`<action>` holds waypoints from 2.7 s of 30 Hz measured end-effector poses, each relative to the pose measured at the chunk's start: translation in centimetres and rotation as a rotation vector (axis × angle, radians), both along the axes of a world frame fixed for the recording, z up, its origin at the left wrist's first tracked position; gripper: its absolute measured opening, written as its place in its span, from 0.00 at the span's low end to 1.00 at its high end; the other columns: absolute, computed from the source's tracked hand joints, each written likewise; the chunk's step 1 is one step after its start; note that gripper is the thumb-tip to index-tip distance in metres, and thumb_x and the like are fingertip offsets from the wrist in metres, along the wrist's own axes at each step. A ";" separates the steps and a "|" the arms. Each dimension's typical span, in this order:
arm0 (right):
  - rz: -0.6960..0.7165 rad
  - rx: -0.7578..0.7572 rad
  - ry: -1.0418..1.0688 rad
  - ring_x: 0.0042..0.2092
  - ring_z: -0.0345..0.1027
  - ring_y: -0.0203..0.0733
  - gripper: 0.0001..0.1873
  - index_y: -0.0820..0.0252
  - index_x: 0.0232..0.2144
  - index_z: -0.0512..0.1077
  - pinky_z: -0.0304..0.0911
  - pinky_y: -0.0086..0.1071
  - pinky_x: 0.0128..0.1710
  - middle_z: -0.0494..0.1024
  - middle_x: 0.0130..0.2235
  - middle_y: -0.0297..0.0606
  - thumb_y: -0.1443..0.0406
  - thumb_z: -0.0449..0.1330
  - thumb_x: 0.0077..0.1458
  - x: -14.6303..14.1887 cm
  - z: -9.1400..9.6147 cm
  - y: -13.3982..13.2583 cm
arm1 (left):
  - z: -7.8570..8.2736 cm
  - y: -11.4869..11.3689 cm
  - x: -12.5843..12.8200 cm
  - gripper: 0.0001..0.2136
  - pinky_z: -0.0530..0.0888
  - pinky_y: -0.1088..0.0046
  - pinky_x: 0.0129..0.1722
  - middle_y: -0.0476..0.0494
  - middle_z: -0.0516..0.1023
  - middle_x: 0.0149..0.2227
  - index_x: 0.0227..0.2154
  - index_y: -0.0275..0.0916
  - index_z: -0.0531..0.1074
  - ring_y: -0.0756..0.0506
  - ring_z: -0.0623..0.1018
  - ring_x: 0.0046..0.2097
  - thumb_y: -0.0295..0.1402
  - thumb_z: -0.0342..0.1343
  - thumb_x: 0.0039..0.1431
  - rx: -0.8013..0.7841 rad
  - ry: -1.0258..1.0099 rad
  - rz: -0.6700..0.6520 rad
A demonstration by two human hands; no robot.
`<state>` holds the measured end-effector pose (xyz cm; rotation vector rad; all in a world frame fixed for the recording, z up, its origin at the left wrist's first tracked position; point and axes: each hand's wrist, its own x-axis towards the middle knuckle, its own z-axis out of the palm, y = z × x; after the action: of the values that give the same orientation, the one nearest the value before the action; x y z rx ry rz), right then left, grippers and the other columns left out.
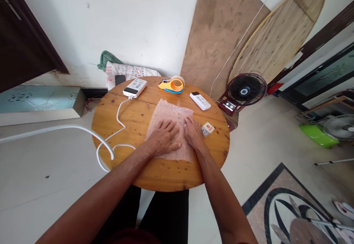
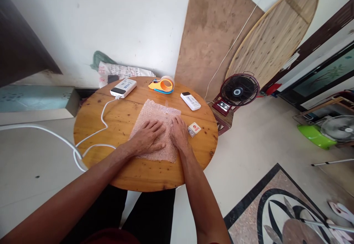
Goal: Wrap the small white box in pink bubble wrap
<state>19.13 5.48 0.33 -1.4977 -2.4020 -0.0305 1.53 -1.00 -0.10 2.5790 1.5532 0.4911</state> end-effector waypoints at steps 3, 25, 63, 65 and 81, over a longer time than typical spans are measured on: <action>-0.001 -0.005 0.001 0.60 0.56 0.46 0.21 0.65 0.55 0.65 0.51 0.39 0.59 0.65 0.60 0.47 0.67 0.45 0.62 0.0 0.1 -0.1 | 0.1 -0.1 0.0 0.35 0.47 0.50 0.63 0.34 0.56 0.65 0.60 0.38 0.60 0.33 0.54 0.66 0.56 0.45 0.56 -0.024 0.006 0.004; 0.056 0.010 -0.058 0.60 0.56 0.45 0.20 0.57 0.57 0.61 0.49 0.41 0.57 0.65 0.60 0.42 0.63 0.46 0.64 -0.5 0.6 -1.4 | 0.0 -0.1 0.1 0.36 0.49 0.51 0.63 0.34 0.59 0.63 0.60 0.37 0.58 0.33 0.55 0.65 0.55 0.48 0.54 0.010 0.000 0.067; 0.037 -0.005 -0.059 0.59 0.57 0.47 0.20 0.62 0.55 0.64 0.52 0.40 0.56 0.65 0.60 0.45 0.65 0.44 0.64 0.0 0.5 -1.0 | 0.4 -0.6 0.9 0.25 0.51 0.53 0.63 0.36 0.55 0.65 0.59 0.39 0.61 0.35 0.52 0.66 0.44 0.44 0.62 0.076 -0.023 0.028; 0.038 -0.003 -0.054 0.60 0.56 0.47 0.20 0.62 0.55 0.63 0.51 0.41 0.57 0.64 0.60 0.45 0.65 0.44 0.64 0.1 0.4 -1.0 | 0.0 -0.7 1.2 0.28 0.48 0.49 0.63 0.35 0.56 0.65 0.60 0.40 0.59 0.34 0.53 0.66 0.49 0.43 0.61 0.039 0.001 0.049; 0.095 0.127 0.131 0.55 0.61 0.47 0.18 0.62 0.49 0.70 0.55 0.40 0.55 0.71 0.54 0.45 0.69 0.48 0.59 0.5 0.5 -0.7 | 0.0 -0.6 1.1 0.31 0.46 0.46 0.62 0.35 0.55 0.65 0.60 0.42 0.59 0.33 0.52 0.66 0.54 0.42 0.59 -0.009 0.028 0.065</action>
<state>19.63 4.77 0.86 -1.2882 -2.3176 -0.0604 2.62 -1.59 -0.09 2.5459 1.6489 0.4545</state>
